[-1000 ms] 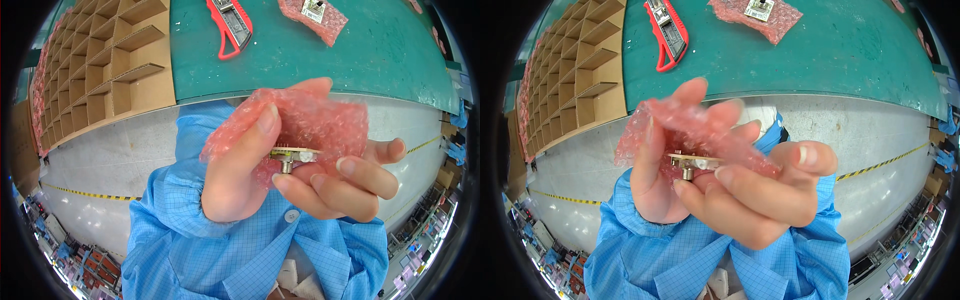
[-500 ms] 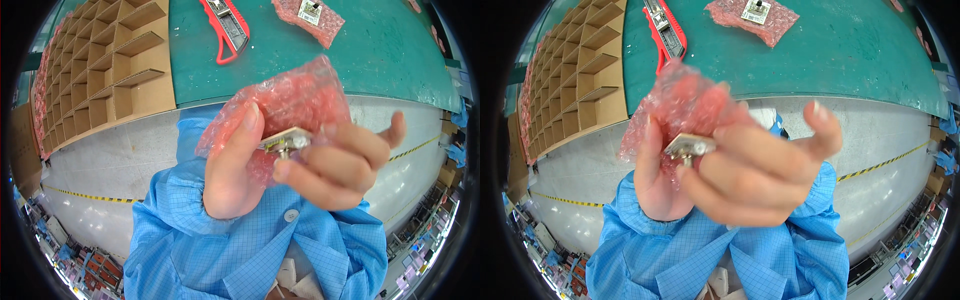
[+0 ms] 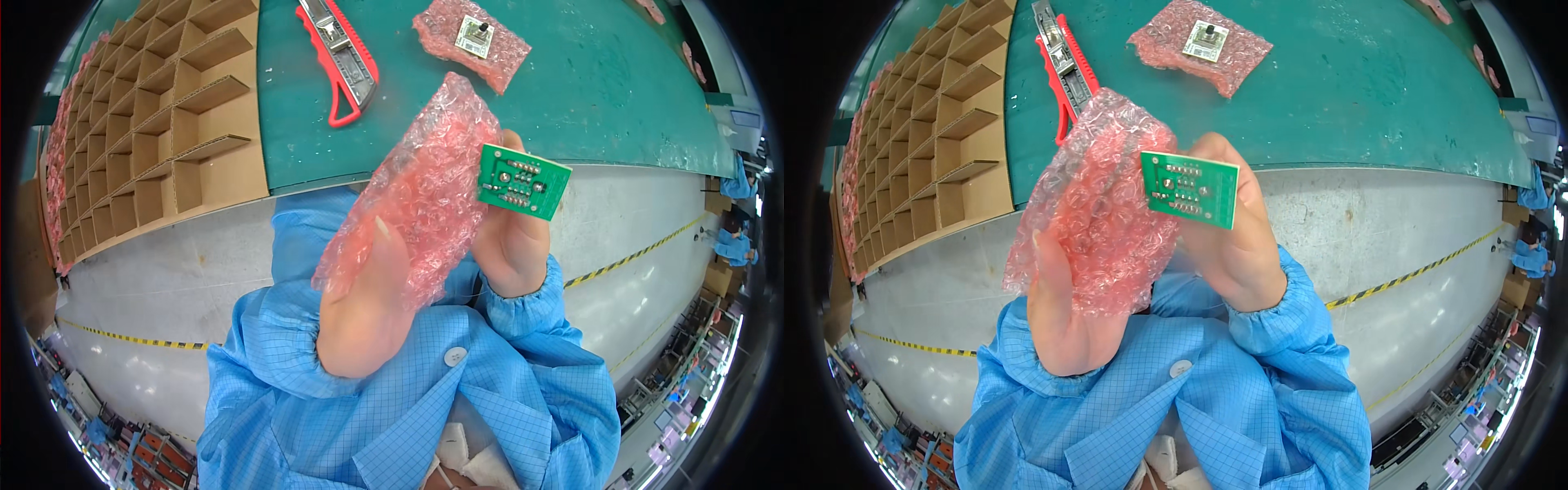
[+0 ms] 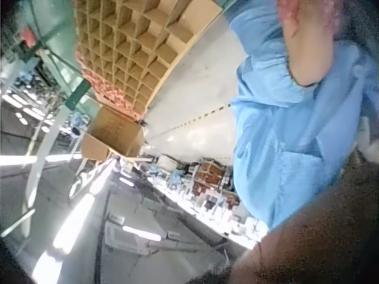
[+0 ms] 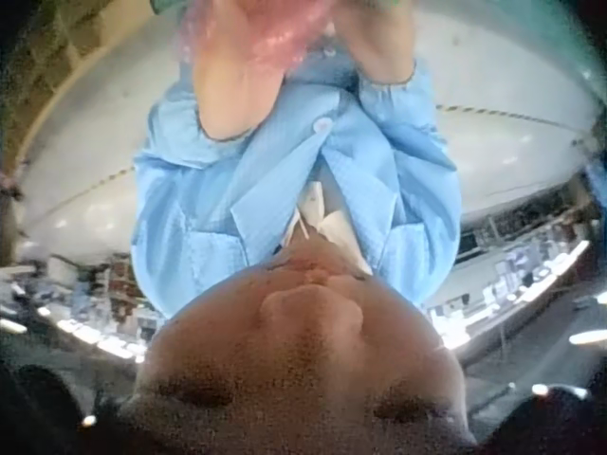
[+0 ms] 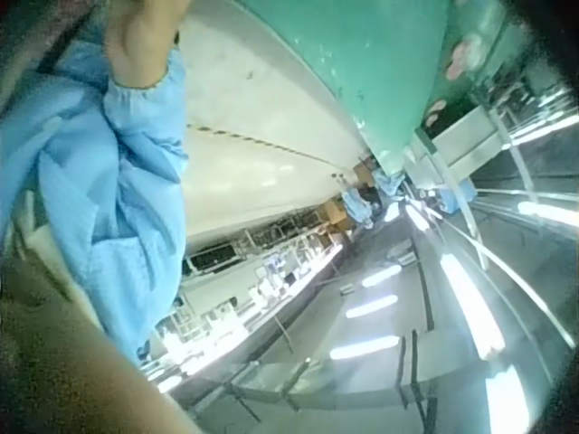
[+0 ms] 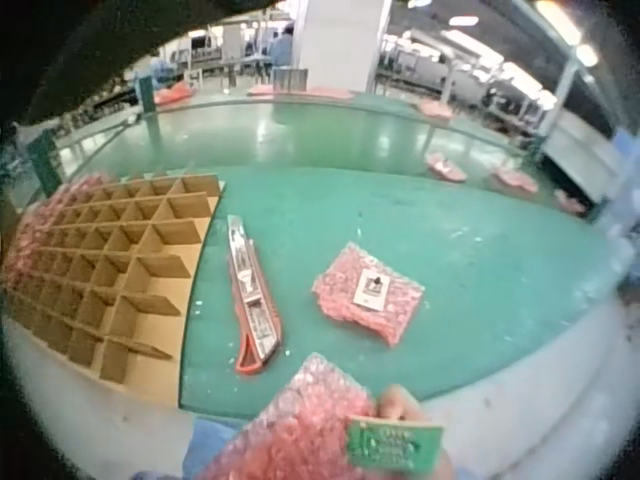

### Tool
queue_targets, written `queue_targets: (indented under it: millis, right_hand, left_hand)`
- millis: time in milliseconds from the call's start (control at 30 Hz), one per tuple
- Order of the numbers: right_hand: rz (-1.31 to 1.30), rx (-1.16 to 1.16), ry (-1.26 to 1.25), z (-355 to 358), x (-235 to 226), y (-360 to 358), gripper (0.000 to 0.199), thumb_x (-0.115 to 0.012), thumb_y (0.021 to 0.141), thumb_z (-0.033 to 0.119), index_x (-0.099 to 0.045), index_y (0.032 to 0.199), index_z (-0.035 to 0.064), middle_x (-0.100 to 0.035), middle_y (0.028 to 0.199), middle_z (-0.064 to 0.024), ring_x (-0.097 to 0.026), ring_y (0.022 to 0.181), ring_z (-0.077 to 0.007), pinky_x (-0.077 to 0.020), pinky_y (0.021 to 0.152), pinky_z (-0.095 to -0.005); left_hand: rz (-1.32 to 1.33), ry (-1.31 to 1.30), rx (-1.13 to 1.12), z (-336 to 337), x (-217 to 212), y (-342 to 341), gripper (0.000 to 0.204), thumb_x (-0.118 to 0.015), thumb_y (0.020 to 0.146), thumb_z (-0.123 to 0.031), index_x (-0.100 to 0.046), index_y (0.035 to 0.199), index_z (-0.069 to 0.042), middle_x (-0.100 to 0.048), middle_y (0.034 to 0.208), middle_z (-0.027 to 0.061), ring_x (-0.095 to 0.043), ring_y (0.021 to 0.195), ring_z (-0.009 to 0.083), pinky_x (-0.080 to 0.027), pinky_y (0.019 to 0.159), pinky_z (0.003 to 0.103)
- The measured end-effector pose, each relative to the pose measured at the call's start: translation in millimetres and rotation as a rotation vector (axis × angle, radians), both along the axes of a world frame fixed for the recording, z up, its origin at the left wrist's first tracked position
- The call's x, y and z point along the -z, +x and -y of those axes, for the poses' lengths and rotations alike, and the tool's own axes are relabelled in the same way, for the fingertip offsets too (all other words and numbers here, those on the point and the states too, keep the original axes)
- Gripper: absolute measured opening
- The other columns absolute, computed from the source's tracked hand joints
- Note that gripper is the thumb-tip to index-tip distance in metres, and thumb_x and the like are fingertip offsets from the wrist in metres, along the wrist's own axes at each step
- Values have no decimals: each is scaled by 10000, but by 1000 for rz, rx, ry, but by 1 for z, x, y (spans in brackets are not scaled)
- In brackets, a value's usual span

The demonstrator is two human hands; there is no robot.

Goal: The recorder removes electronic components from pink bubble wrap packaging and places them into organized slots in a cardboard divider tray.

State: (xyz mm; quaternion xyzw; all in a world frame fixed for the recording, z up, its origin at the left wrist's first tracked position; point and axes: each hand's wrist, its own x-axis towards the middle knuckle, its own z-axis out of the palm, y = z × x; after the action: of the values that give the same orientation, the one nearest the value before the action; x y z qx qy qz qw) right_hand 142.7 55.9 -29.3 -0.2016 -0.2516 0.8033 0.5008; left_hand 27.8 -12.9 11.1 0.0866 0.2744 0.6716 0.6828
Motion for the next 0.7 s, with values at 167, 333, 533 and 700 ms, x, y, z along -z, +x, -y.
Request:
queue_targets:
  millis: [167,333,533,700]
  right_hand:
    - [-54,-33,-79,7,-2,2,201,-538,895,232,-477,1009,77,-566,1041,-63,-532,992,-156,-414,873,-327]
    - [-160,-107,-174,8,-6,3,249,-515,906,256,-478,1084,86,-548,1124,-52,-507,1066,-177,-386,923,-355]
    - [-143,-99,-141,8,-2,3,277,-517,904,271,-471,1113,95,-538,1160,-55,-502,1087,-182,-378,940,-366]
    - [-167,-95,-154,9,-7,3,267,-517,905,274,-471,1095,93,-542,1150,-52,-506,1080,-177,-382,935,-364]
  left_hand:
    - [-48,45,45,2,-5,-3,546,-403,956,-339,-308,1340,38,-413,1331,129,-412,1219,218,-332,1020,341]
    - [-48,37,52,0,-6,-2,557,-398,953,-357,-314,1338,35,-415,1328,130,-410,1222,218,-327,1022,341]
    - [-43,24,44,-1,-8,-2,552,-395,953,-355,-311,1342,28,-410,1336,130,-405,1229,223,-320,1027,346]
    - [-32,10,42,-2,-9,-1,548,-390,956,-349,-306,1345,28,-408,1338,131,-404,1230,223,-322,1026,347]
